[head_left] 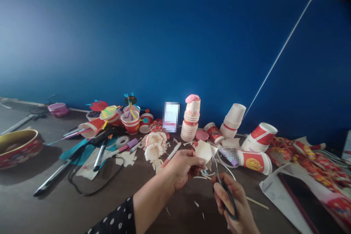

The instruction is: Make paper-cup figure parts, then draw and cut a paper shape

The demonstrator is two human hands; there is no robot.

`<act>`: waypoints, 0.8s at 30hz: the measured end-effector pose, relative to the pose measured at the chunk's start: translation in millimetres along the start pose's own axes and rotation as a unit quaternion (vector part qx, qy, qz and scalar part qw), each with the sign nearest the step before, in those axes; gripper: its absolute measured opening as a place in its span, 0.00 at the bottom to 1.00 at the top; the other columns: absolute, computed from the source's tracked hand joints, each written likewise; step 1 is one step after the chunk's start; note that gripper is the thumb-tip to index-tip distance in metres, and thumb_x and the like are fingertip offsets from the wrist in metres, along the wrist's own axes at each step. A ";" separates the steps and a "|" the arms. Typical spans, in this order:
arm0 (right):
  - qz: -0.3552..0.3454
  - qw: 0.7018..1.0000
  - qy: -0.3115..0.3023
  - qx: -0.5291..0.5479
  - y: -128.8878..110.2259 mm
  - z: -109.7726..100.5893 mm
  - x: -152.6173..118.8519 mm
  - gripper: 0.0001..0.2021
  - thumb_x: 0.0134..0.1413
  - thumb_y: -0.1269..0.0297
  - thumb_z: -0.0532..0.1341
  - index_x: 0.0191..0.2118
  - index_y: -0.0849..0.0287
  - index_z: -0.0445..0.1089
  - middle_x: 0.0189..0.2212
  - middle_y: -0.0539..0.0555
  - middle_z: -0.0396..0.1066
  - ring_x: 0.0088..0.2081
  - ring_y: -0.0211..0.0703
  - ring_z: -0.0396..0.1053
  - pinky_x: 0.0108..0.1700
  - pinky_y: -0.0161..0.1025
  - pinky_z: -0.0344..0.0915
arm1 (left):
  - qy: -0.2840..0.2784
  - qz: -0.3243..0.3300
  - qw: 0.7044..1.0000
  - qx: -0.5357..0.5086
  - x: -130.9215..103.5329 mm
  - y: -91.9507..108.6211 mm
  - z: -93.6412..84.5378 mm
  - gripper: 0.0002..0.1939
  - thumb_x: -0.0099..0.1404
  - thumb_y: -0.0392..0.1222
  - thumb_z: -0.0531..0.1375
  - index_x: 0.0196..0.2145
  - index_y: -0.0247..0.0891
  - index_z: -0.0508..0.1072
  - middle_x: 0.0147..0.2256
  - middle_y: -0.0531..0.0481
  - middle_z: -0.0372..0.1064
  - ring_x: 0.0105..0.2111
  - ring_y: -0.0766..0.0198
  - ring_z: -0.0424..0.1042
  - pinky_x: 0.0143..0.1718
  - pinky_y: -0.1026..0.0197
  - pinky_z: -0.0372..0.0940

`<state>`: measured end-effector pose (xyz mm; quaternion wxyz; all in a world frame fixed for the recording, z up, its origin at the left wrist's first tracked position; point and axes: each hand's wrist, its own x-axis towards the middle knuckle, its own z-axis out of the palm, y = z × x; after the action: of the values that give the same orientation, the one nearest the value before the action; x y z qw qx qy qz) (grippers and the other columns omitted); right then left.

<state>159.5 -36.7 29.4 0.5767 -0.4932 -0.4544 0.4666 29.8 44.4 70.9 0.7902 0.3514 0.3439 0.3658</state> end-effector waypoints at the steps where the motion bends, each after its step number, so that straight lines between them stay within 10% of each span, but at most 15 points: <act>1: 0.000 1.000 0.000 -0.001 0.0 -0.2 -0.3 0.17 0.42 0.51 0.62 0.28 0.60 0.63 0.11 0.41 0.54 0.13 0.26 0.49 0.13 0.24 0.48 | -0.001 -0.001 1.000 -0.002 0.1 -0.4 0.3 0.10 0.43 0.30 0.61 0.16 0.33 0.60 0.15 0.50 0.64 0.13 0.75 0.58 0.18 0.70 0.50; 24: 0.049 0.998 0.010 -0.027 -8.9 3.2 -1.6 0.20 0.38 0.46 0.63 0.25 0.59 0.62 0.10 0.39 0.50 0.11 0.25 0.43 0.12 0.25 0.42 | 0.007 0.005 0.999 0.033 0.4 17.4 -11.0 0.10 0.39 0.33 0.63 0.17 0.33 0.63 0.14 0.50 0.64 0.13 0.75 0.55 0.17 0.69 0.45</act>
<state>156.8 -38.5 38.4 0.5442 -0.5347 -0.4366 0.4768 15.2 56.5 79.1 0.7737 0.3763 0.3596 0.3613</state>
